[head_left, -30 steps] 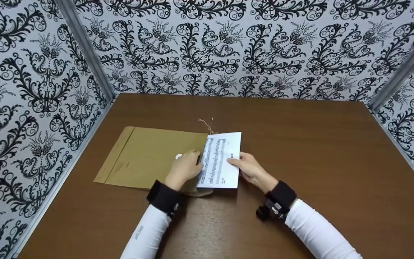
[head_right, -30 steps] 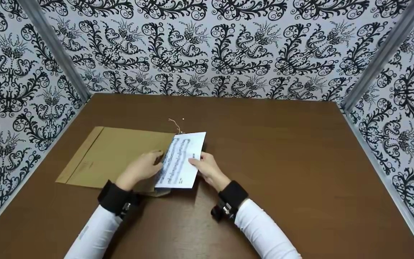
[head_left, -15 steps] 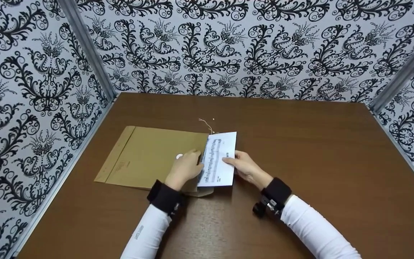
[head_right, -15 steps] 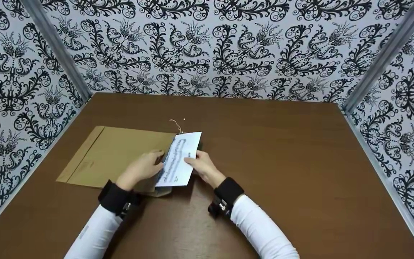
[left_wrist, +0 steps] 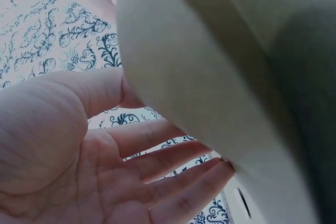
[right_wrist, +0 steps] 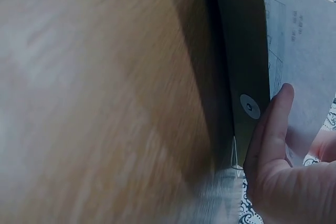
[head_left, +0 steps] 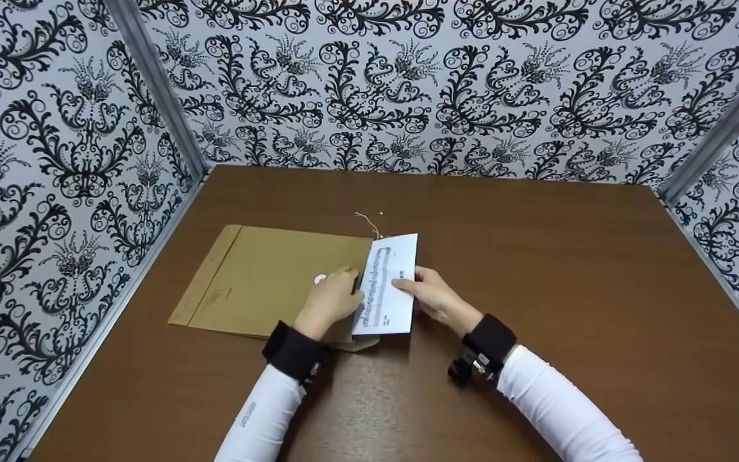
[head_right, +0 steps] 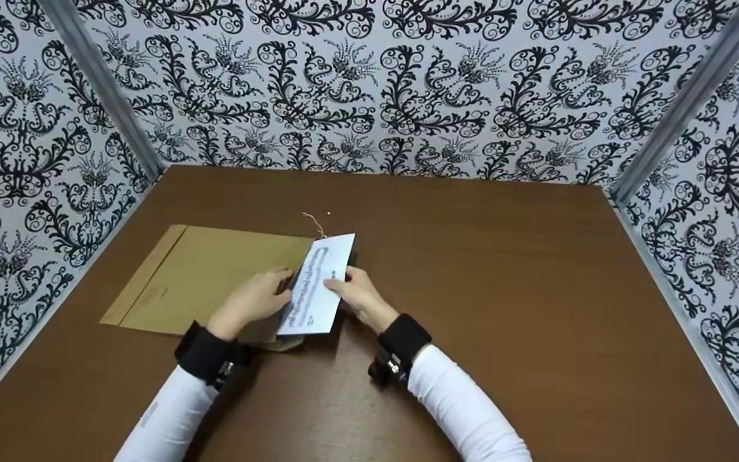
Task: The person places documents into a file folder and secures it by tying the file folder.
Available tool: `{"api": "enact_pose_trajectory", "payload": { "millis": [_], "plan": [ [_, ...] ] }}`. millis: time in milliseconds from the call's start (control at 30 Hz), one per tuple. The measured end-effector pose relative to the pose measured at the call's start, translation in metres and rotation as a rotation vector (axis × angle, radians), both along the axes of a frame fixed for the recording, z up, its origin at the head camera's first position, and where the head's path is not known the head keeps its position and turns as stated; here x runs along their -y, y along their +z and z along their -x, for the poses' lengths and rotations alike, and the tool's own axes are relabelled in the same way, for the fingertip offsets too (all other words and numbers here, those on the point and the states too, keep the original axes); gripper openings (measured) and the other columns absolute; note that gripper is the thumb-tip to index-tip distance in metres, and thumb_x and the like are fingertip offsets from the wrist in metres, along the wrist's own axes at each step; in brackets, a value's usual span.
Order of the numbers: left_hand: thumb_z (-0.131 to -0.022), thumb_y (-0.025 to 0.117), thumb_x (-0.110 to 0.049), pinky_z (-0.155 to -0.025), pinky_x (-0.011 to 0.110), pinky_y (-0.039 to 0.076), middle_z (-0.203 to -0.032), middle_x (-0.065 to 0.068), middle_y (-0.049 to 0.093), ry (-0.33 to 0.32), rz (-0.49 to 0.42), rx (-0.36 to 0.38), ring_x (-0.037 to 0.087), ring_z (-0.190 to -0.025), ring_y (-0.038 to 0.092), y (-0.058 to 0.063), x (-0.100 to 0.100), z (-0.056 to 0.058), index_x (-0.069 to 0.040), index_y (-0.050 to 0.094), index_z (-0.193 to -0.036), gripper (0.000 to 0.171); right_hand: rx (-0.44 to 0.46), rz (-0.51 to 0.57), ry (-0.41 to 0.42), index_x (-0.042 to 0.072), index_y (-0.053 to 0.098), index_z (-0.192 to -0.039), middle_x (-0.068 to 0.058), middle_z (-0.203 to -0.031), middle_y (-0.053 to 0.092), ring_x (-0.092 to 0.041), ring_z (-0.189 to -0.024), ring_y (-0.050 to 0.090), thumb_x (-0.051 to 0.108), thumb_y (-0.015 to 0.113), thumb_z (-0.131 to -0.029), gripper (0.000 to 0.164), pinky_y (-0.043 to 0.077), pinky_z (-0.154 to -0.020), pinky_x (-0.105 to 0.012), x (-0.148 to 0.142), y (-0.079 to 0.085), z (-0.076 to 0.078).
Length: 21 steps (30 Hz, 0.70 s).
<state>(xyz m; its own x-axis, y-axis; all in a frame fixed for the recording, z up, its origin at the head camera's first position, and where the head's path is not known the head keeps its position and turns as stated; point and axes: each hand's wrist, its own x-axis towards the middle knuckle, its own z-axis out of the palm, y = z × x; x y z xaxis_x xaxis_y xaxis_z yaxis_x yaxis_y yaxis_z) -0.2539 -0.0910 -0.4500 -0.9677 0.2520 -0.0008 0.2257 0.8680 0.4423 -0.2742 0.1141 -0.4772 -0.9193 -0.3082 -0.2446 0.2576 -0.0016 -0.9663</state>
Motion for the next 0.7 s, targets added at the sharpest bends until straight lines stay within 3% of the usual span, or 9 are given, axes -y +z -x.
{"api": "enact_pose_trajectory", "payload": {
  "millis": [167,333,500,700],
  "plan": [
    [-0.094,0.059,-0.015,-0.11,0.057,0.049,-0.147,0.024,0.058,0.0,0.001,0.008,0.041,-0.134,0.059,0.002,0.0,-0.002,0.004,0.06,-0.138,0.048,0.009,0.014,0.012,-0.011,0.045,-0.144,-0.001,-0.1,0.073,-0.008,-0.086,0.072,0.009,0.055,-0.103,0.047,0.06,-0.074,-0.023,-0.003,0.005,-0.003],
    [-0.095,0.058,-0.016,-0.112,0.056,0.047,-0.147,0.024,0.058,0.0,0.004,0.006,0.04,-0.136,0.058,0.003,0.0,-0.003,0.004,0.06,-0.138,0.048,0.067,0.056,-0.035,-0.008,0.041,-0.148,-0.001,-0.1,0.069,-0.009,-0.087,0.071,0.012,0.055,-0.104,0.05,0.06,-0.075,-0.025,-0.008,0.01,-0.006],
    [-0.094,0.059,-0.015,-0.111,0.056,0.048,-0.145,0.024,0.059,-0.001,0.002,0.001,0.04,-0.134,0.059,0.002,0.0,-0.003,0.005,0.06,-0.137,0.047,0.102,0.065,-0.077,-0.008,0.044,-0.143,0.0,-0.096,0.069,-0.009,-0.08,0.071,0.009,0.056,-0.102,0.046,0.06,-0.071,-0.022,-0.014,0.01,-0.011],
    [-0.095,0.059,-0.015,-0.113,0.055,0.047,-0.147,0.025,0.058,-0.004,-0.005,0.01,0.04,-0.136,0.057,0.002,0.0,-0.002,0.005,0.059,-0.139,0.049,0.1,0.042,-0.054,-0.01,0.047,-0.139,0.002,-0.091,0.071,-0.007,-0.075,0.072,0.008,0.059,-0.1,0.044,0.06,-0.069,-0.018,-0.016,0.007,-0.018]
  ]
}}
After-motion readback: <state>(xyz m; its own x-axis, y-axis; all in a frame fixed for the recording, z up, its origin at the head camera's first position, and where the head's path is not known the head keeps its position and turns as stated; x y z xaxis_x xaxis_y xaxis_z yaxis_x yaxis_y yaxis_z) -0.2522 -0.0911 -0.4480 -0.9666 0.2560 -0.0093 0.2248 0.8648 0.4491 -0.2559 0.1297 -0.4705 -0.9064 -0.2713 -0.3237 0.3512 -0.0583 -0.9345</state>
